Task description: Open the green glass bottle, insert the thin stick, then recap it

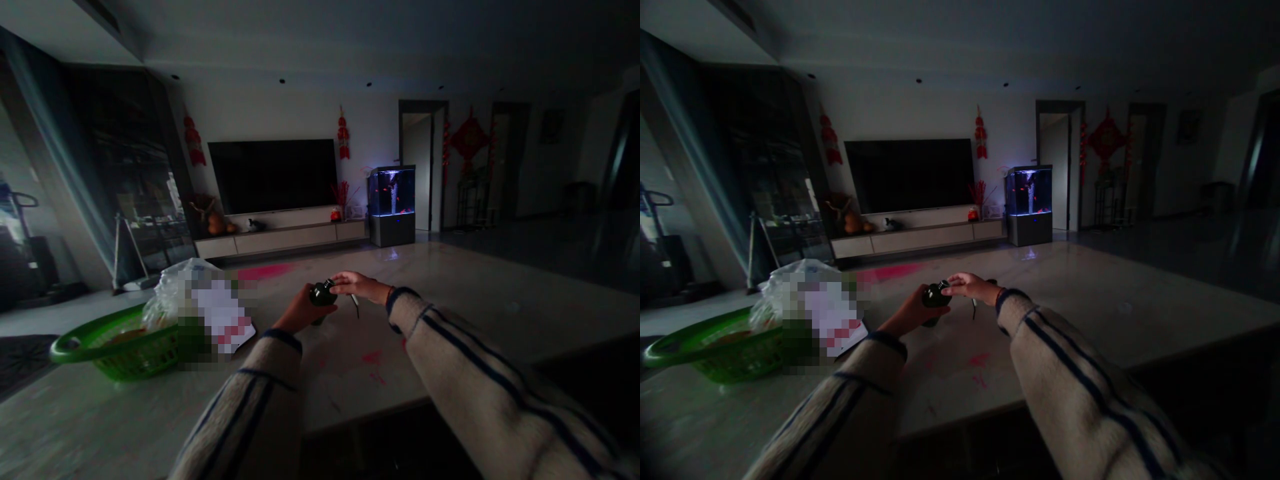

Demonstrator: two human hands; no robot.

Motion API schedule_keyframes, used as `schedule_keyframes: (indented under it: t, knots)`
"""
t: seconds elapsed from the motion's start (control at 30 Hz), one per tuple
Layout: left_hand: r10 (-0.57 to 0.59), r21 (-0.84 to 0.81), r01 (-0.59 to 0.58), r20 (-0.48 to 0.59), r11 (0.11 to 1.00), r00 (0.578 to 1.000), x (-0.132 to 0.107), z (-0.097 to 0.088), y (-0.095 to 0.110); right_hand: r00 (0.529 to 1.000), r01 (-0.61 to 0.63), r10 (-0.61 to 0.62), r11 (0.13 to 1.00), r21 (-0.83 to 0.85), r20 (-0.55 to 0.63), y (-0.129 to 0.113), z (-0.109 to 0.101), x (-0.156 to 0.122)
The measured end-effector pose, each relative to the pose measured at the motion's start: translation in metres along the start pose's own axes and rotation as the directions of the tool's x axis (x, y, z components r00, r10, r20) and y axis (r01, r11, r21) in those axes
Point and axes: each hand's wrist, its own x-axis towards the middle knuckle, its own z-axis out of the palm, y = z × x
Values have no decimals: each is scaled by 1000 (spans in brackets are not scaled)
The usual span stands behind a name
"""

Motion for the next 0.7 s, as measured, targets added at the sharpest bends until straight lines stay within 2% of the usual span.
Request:
schedule_keyframes:
  t: [0.2, 0.43, 0.7]
  knots:
    - [19, -16, -19, -27, 1000, 999, 5, 3, -9, 997, 75, -71, 993, -92, 41, 6, 13, 3]
    - [34, -53, -36, -42, 998, 999, 5, 4, -10, 992, 128, -127, 987, -100, 17, 7, 18, 1]
    - [13, -58, -14, -26, 998, 1000, 5, 4, -5, 982, 138, -160, 972, -191, -103, 15, 20, 7]
